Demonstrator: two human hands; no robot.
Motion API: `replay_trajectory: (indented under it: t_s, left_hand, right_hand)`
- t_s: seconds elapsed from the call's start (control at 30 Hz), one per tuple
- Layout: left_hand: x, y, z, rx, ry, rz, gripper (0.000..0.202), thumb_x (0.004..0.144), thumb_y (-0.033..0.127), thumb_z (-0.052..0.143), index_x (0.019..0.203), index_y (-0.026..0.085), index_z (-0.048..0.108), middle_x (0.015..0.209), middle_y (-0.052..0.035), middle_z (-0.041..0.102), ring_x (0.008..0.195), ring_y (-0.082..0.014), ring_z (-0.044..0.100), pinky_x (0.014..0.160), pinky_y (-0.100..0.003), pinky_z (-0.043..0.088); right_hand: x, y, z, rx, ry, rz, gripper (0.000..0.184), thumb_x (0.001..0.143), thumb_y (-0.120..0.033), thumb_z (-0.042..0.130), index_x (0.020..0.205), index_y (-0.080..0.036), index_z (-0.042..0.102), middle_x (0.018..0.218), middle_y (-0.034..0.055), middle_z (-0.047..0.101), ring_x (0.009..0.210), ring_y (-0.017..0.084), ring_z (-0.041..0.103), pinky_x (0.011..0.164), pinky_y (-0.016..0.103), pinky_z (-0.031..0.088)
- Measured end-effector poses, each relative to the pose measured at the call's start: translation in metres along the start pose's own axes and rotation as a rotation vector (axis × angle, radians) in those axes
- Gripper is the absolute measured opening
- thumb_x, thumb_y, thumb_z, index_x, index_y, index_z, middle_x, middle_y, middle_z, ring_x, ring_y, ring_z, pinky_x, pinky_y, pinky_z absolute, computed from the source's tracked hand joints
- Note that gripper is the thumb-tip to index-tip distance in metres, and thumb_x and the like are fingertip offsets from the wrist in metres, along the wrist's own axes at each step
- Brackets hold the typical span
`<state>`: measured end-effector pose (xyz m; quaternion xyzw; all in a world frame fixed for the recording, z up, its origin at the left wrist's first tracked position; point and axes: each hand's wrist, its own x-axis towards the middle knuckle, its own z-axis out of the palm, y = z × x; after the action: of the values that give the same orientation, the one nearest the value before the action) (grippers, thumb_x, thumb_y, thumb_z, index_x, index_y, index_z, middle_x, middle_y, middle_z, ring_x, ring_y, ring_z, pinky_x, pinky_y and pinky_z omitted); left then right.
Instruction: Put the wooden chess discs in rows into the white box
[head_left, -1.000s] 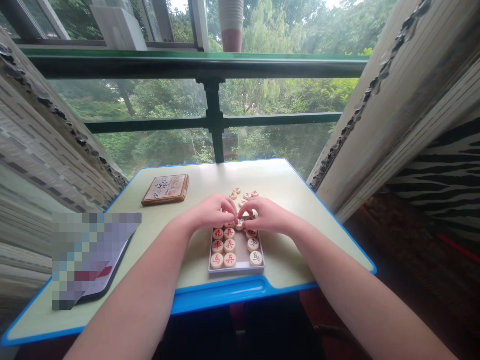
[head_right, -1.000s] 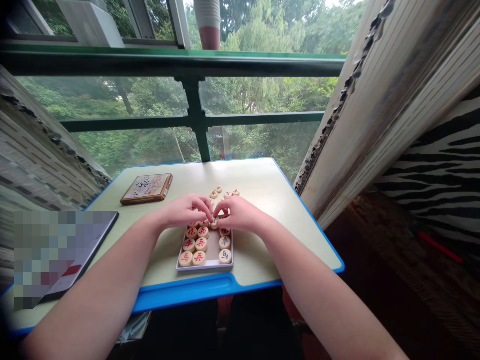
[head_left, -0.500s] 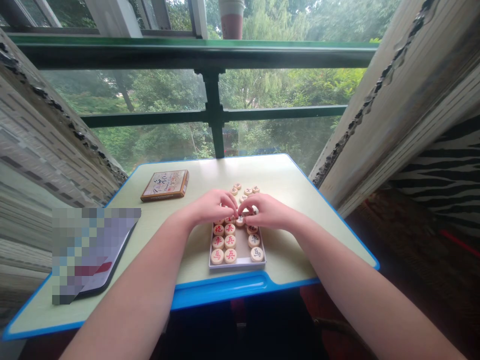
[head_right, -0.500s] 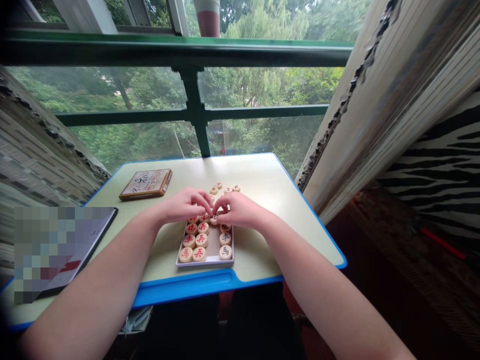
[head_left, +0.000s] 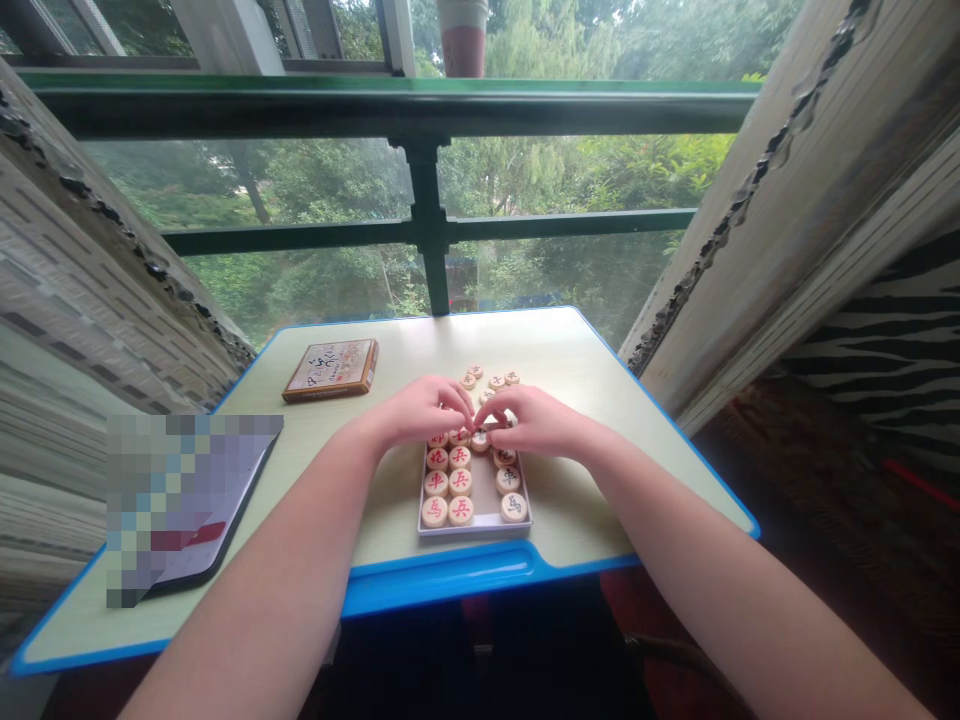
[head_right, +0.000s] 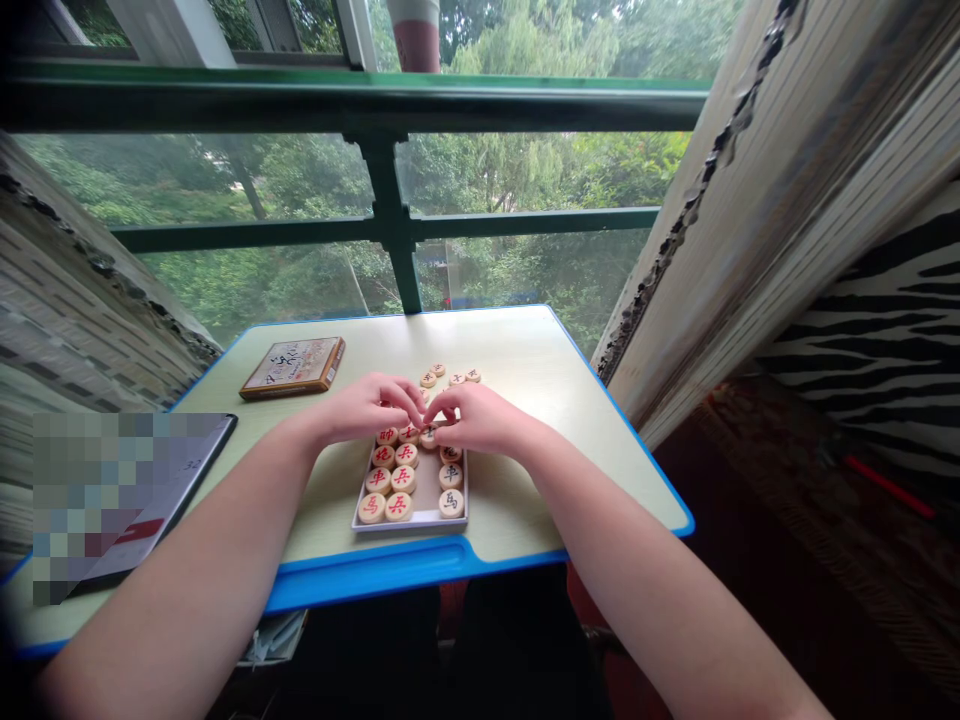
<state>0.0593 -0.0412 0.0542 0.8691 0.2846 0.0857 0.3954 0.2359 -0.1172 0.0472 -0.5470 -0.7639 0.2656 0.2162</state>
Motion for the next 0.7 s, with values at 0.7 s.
replay_trajectory:
  t_s: [0.7]
  left_hand:
    - [0.017, -0.033, 0.009, 0.018, 0.297, -0.080, 0.024, 0.065, 0.019, 0.051, 0.077, 0.019, 0.072, 0.100, -0.0058, 0.068, 0.094, -0.0222, 0.059, 0.086, -0.032, 0.044]
  right_hand:
    - [0.017, 0.056, -0.003, -0.339, 0.346, 0.164, 0.018, 0.076, -0.021, 0.056, 0.089, -0.019, 0.068, 0.094, 0.0067, 0.064, 0.087, 0.017, 0.056, 0.082, 0.027, 0.041]
